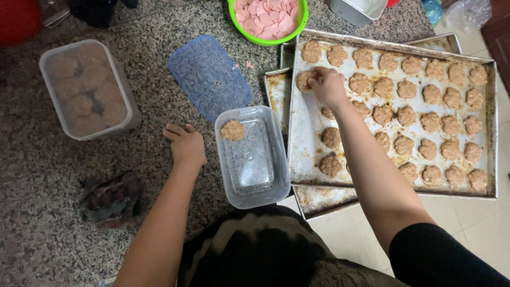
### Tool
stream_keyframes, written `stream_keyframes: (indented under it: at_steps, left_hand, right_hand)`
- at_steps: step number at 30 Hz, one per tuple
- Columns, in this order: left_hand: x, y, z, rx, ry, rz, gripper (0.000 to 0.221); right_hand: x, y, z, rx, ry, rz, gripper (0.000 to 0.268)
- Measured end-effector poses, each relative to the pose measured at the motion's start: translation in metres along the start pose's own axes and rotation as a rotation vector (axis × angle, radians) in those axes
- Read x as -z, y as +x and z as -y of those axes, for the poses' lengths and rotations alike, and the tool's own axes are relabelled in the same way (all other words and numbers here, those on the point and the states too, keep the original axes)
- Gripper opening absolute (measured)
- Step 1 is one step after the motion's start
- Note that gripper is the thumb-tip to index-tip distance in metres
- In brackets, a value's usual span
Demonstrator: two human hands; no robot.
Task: The person sorts cookies from baking trays into plastic containers by hand, then closes the lids and moves the trays.
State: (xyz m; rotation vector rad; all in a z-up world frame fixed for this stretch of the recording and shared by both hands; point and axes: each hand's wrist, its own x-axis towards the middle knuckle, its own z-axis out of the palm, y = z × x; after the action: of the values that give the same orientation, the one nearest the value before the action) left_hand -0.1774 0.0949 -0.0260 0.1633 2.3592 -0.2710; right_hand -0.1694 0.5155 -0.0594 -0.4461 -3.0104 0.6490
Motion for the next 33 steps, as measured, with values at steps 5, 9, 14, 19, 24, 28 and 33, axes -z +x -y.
stream_keyframes:
  at_steps: [5, 9, 14, 19, 24, 28, 33]
  left_hand:
    - [0.001, 0.0, -0.001, -0.008, 0.046, 0.0, 0.127]
    - [-0.004, 0.003, 0.001, 0.003, 0.05, -0.042, 0.128]
    - [-0.015, 0.006, 0.002, -0.018, 0.045, -0.141, 0.125]
    - [-0.024, 0.015, 0.002, -0.023, 0.004, -0.135, 0.12]
    - [-0.034, 0.024, 0.002, -0.031, 0.002, -0.161, 0.11]
    - [-0.035, 0.024, 0.004, -0.029, -0.055, -0.4, 0.096]
    - [-0.024, 0.015, 0.005, -0.068, -0.04, -0.113, 0.098]
  right_hand:
    - [0.006, 0.007, -0.006, -0.08, 0.398, 0.124, 0.059]
    - [0.017, -0.003, 0.006, -0.112, 0.165, 0.182, 0.048]
    - [0.024, -0.039, 0.042, 0.042, 0.003, -0.05, 0.04]
    - [0.053, -0.072, 0.089, -0.175, 0.467, -0.137, 0.037]
    - [0.046, -0.137, 0.156, -0.563, 1.263, 0.142, 0.025]
    - [-0.018, -0.174, 0.192, -1.148, 1.765, 0.471, 0.02]
    - [-0.12, -0.153, 0.164, -1.443, 1.764, 0.282, 0.036]
